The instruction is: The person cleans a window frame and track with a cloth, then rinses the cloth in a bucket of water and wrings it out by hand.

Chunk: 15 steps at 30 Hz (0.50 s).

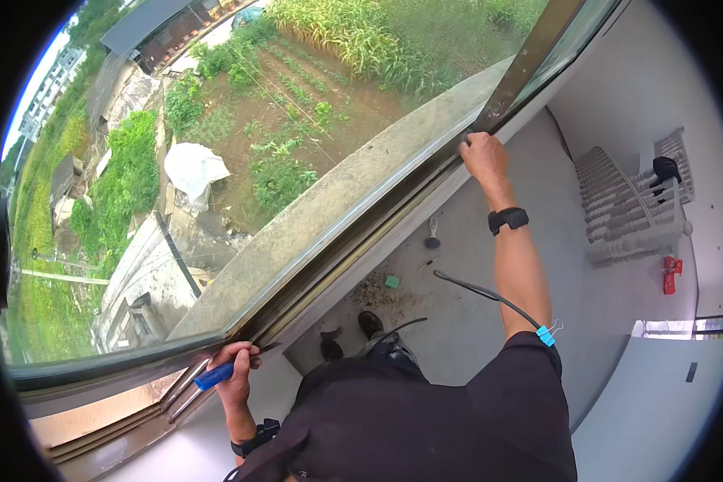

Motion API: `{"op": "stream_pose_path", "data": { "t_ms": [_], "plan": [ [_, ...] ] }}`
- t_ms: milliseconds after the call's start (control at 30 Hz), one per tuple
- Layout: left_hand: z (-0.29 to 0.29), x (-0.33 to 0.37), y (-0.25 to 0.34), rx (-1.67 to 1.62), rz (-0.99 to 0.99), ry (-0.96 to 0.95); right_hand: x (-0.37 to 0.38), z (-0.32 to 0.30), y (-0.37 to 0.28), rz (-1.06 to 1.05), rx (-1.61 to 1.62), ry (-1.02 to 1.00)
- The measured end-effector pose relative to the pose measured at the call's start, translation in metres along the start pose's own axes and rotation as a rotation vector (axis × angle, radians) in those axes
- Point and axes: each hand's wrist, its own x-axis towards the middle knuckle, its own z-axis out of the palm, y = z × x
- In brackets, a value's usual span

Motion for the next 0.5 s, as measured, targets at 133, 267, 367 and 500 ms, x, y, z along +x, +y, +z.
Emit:
{"op": "stream_pose_path", "data": {
  "t_ms": [133, 267, 367, 500],
  "plan": [
    [0.001, -0.002, -0.001, 0.010, -0.016, 0.034, 0.013, -0.004, -0.010, 0.056, 0.074, -0.177],
    [0.003, 0.000, -0.001, 0.014, 0.027, 0.041, 0.024, 0.004, 0.012, -0.017, 0.175, -0.290],
    [0.002, 0.002, -0.002, 0.030, 0.058, 0.016, 0.014, 0.007, 0.014, -0.100, 0.277, -0.197],
    [0.002, 0.001, -0.006, -0.004, 0.071, 0.009, 0.005, -0.001, -0.002, -0.104, 0.136, -0.285]
  ]
}}
